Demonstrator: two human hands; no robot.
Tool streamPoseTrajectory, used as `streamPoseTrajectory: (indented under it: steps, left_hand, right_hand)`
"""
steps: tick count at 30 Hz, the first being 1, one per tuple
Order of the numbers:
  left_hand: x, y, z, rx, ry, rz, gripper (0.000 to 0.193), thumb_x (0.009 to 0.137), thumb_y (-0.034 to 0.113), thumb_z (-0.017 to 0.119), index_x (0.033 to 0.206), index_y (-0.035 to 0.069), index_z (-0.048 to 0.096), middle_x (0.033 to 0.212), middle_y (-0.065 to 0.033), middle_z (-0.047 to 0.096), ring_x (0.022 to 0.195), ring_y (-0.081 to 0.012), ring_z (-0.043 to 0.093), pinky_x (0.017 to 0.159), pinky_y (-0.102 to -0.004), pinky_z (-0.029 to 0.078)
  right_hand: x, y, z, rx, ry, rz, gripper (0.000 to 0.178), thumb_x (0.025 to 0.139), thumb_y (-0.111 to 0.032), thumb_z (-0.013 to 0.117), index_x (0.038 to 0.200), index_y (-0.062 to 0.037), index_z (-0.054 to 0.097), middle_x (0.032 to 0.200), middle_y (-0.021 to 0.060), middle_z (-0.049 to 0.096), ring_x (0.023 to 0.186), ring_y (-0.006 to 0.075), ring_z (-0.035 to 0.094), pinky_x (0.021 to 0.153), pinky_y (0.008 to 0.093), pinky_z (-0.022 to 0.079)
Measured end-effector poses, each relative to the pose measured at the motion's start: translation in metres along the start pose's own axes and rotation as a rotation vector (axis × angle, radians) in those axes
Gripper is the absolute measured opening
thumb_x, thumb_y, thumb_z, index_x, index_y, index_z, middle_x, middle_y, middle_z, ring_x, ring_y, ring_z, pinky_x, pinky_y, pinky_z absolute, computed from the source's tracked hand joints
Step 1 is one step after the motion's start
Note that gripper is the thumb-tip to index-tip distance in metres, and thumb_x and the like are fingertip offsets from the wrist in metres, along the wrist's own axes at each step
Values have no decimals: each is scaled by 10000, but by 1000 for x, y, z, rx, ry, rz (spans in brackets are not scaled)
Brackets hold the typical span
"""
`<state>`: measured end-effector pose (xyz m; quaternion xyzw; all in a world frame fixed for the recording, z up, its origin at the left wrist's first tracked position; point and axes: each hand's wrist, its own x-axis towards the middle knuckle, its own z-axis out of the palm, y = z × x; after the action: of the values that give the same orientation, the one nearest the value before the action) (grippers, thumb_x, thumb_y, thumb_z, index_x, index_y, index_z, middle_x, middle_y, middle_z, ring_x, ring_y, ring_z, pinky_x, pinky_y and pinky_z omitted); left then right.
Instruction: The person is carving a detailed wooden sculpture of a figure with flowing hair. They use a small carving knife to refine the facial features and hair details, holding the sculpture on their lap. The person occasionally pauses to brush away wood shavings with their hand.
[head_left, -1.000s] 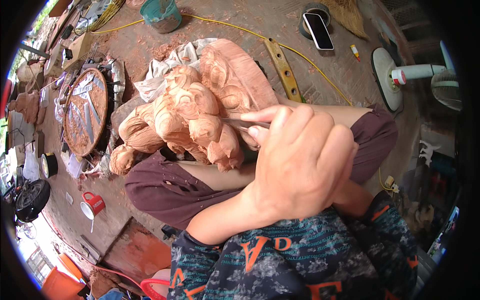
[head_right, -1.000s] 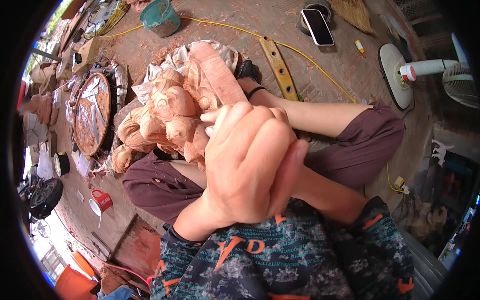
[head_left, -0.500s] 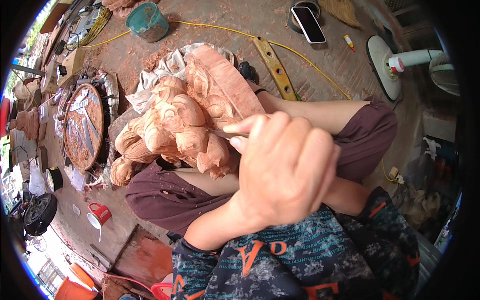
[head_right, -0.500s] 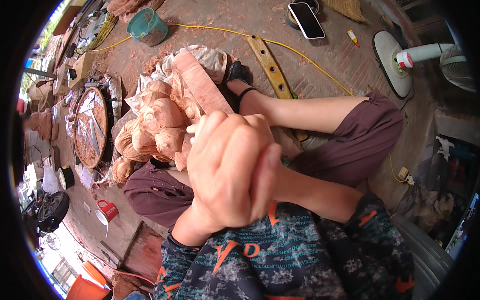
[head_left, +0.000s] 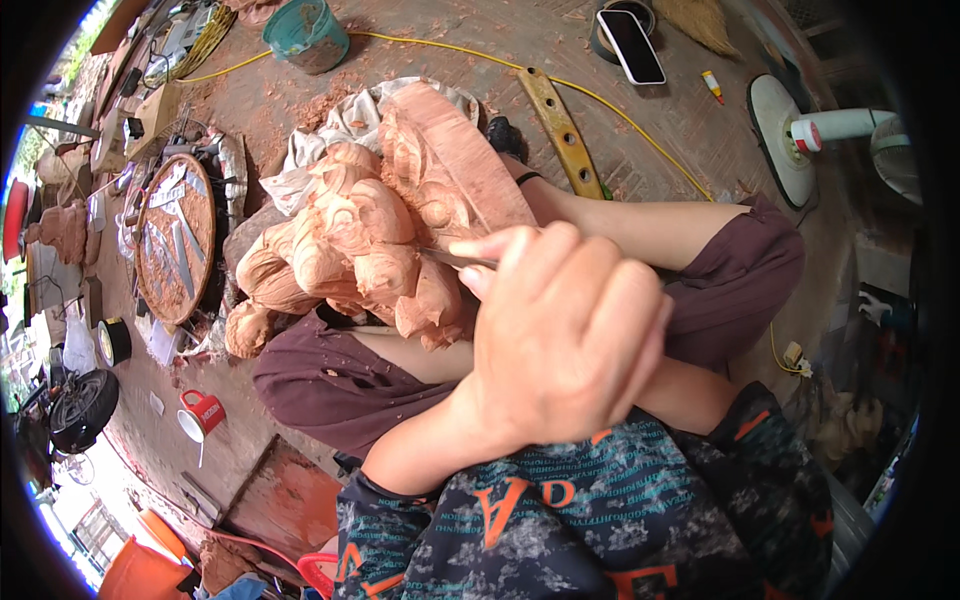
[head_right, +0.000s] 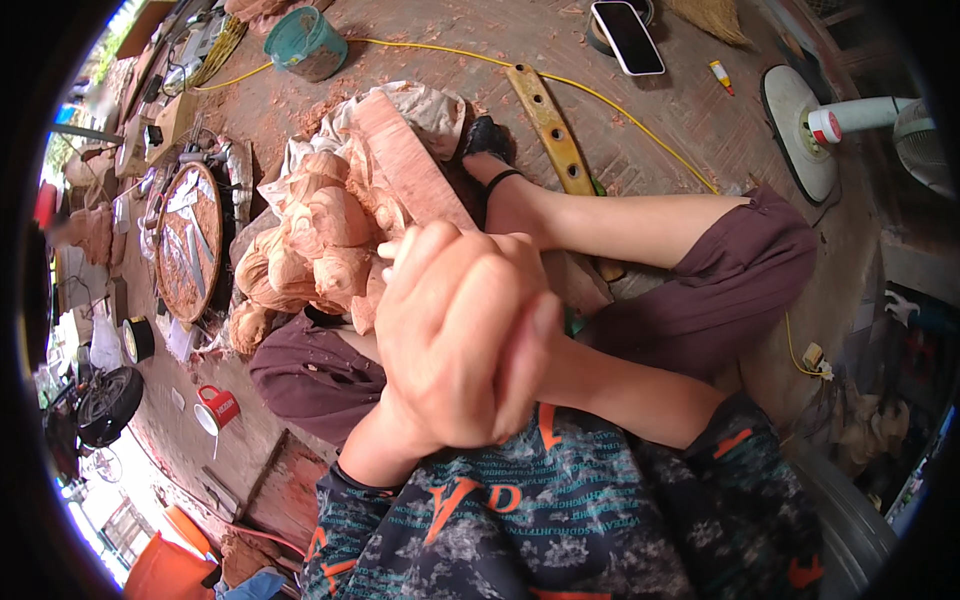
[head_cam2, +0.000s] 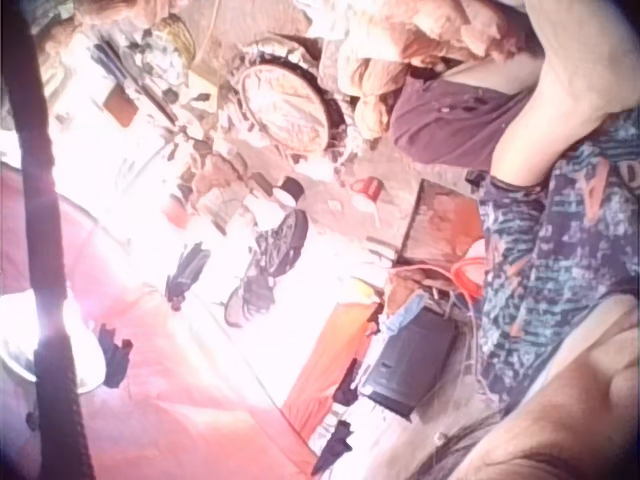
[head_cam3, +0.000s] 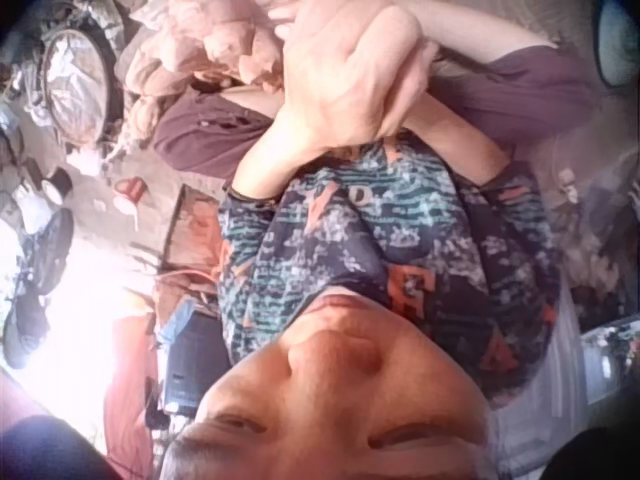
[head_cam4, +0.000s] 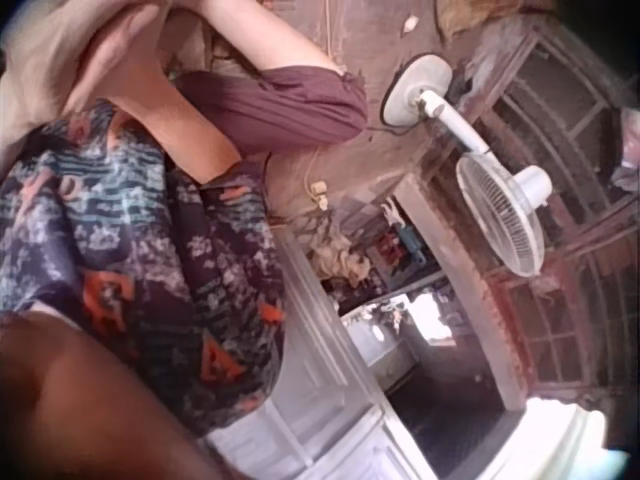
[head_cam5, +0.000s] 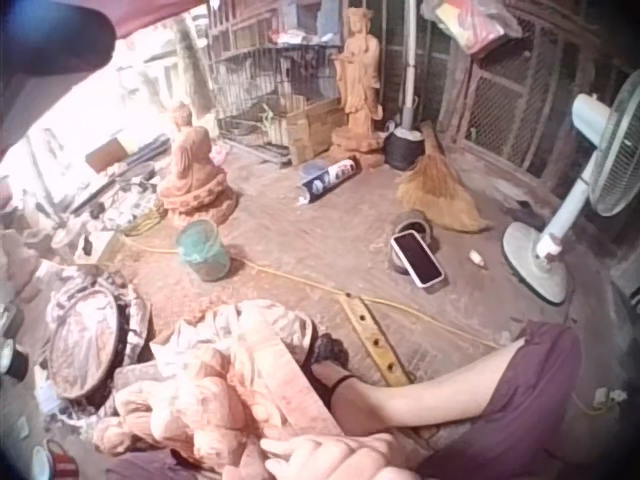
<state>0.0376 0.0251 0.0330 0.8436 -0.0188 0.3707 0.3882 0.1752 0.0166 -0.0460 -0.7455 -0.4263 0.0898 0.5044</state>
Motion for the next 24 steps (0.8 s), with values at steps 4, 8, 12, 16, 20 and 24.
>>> streamPoseTrajectory:
  steps: [4, 8, 12, 16, 20, 24]
  left_hand:
    - [-1, 8, 4, 14, 39, -7, 221, 615, 53, 704, 772, -20, 568, 745, -146, 536, 612, -293, 485, 569, -372, 379]
    - [-6, 8, -3, 57, -33, -81, 259, 639, 67, 706, 844, -33, 584, 805, -170, 560, 678, -298, 519, 641, -359, 417]
    - [-5, 36, 4, -184, 130, -48, 363, 691, 70, 659, 1025, -56, 596, 811, -126, 508, 730, -269, 514, 661, -354, 414]
    - [-30, 32, -14, -175, 112, -132, 589, 656, -76, 643, 1236, -125, 550, 971, -191, 601, 815, -310, 587, 726, -374, 487]
    - [-75, 19, -26, 311, 100, -120, 538, 600, 39, 680, 1134, 93, 718, 1067, -125, 521, 837, -212, 524, 648, -283, 452]
    - [-114, 34, -28, 358, 65, -250, 511, 614, 80, 678, 1124, 97, 714, 954, -80, 481, 824, -220, 528, 673, -320, 472]
  right_hand:
    - [-31, -22, -18, 31, -8, -51, 184, 792, -72, 726, 859, 14, 577, 777, 123, 570, 696, 242, 583, 622, 321, 473]
    - [-82, -43, -34, 103, -90, -102, 189, 795, -79, 724, 857, 16, 573, 768, 124, 567, 685, 244, 582, 613, 321, 472]
    - [-117, -76, -53, 84, -159, -163, 195, 798, -87, 723, 856, 18, 570, 758, 125, 564, 674, 246, 581, 603, 321, 471]
    - [-119, -68, -60, 233, -400, -98, 201, 800, -94, 722, 854, 21, 566, 749, 125, 561, 663, 247, 580, 594, 321, 470]
    - [-113, -76, -79, 431, -814, 272, 268, 840, -140, 731, 661, 14, 606, 638, 75, 614, 594, 172, 604, 546, 297, 453]
    - [-111, -91, -67, 508, -1062, 351, 302, 909, -186, 664, 684, 15, 647, 635, 54, 658, 540, 118, 599, 506, 268, 448]
